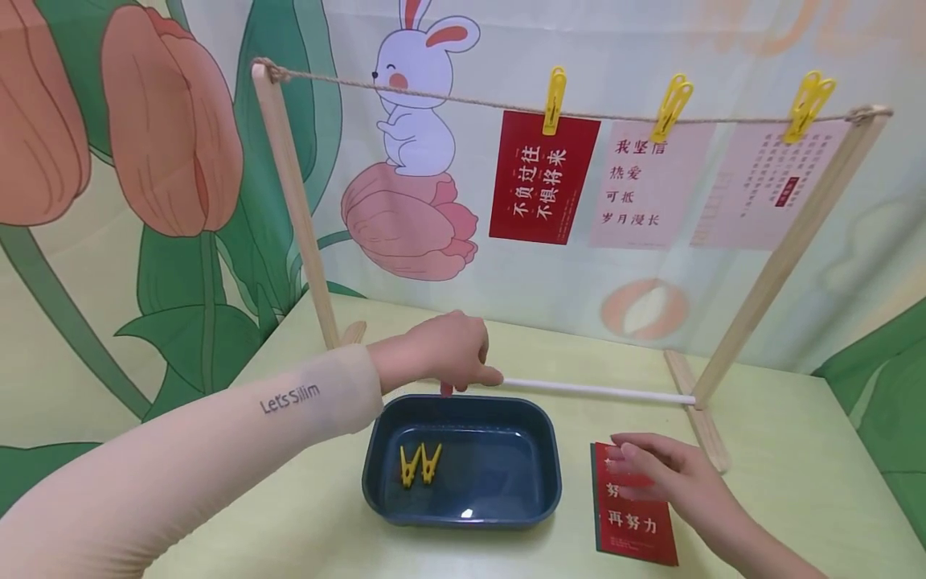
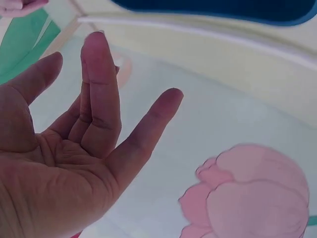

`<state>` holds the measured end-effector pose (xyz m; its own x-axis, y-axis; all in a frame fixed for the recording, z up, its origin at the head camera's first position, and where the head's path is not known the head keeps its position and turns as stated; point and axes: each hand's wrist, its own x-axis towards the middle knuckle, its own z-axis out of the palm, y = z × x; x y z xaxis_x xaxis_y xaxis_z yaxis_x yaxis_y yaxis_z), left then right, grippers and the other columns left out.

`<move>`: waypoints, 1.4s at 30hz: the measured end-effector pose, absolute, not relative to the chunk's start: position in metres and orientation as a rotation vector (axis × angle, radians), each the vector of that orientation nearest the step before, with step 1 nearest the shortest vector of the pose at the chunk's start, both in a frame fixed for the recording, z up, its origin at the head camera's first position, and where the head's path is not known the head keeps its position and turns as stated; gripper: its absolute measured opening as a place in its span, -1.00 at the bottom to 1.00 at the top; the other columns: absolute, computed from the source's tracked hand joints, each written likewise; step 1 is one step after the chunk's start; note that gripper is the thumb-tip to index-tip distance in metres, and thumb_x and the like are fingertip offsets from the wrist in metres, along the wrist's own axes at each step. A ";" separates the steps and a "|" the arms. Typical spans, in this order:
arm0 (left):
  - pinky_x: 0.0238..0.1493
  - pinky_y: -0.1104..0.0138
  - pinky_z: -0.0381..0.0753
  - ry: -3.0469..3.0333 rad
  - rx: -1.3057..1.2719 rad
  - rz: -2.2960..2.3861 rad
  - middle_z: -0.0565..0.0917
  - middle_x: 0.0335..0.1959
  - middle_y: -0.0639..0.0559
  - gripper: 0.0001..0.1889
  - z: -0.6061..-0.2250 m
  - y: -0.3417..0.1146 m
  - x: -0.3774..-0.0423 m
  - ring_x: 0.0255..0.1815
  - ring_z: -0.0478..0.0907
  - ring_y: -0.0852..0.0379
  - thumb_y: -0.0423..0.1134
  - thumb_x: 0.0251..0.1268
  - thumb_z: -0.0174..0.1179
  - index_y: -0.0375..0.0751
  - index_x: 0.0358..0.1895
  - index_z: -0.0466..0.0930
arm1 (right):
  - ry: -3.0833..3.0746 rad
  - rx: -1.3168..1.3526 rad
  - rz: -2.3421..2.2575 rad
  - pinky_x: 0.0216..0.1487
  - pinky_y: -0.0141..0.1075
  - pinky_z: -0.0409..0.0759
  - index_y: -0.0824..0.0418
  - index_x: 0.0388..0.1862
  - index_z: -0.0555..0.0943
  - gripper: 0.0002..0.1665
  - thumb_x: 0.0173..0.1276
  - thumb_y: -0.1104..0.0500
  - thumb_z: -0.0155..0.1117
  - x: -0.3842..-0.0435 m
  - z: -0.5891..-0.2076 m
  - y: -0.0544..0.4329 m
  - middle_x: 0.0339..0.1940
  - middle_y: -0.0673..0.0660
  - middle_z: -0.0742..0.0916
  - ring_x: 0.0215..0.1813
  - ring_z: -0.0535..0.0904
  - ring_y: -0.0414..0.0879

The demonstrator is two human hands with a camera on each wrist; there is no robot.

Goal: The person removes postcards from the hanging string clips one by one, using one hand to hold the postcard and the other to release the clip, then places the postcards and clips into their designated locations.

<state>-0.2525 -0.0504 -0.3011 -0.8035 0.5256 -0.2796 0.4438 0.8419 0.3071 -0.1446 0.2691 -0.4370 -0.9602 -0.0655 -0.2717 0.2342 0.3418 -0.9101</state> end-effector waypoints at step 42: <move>0.06 0.39 0.66 2.907 1.250 0.851 0.81 -0.09 0.06 -0.70 -0.149 -0.040 -0.278 -0.08 0.72 0.21 -0.12 0.51 0.38 -0.20 0.13 0.74 | 2.110 -0.392 -2.130 0.33 -0.21 0.63 0.18 0.66 0.32 -0.29 0.69 -0.06 0.19 -0.235 -0.351 0.180 0.55 0.19 0.55 0.51 0.56 0.08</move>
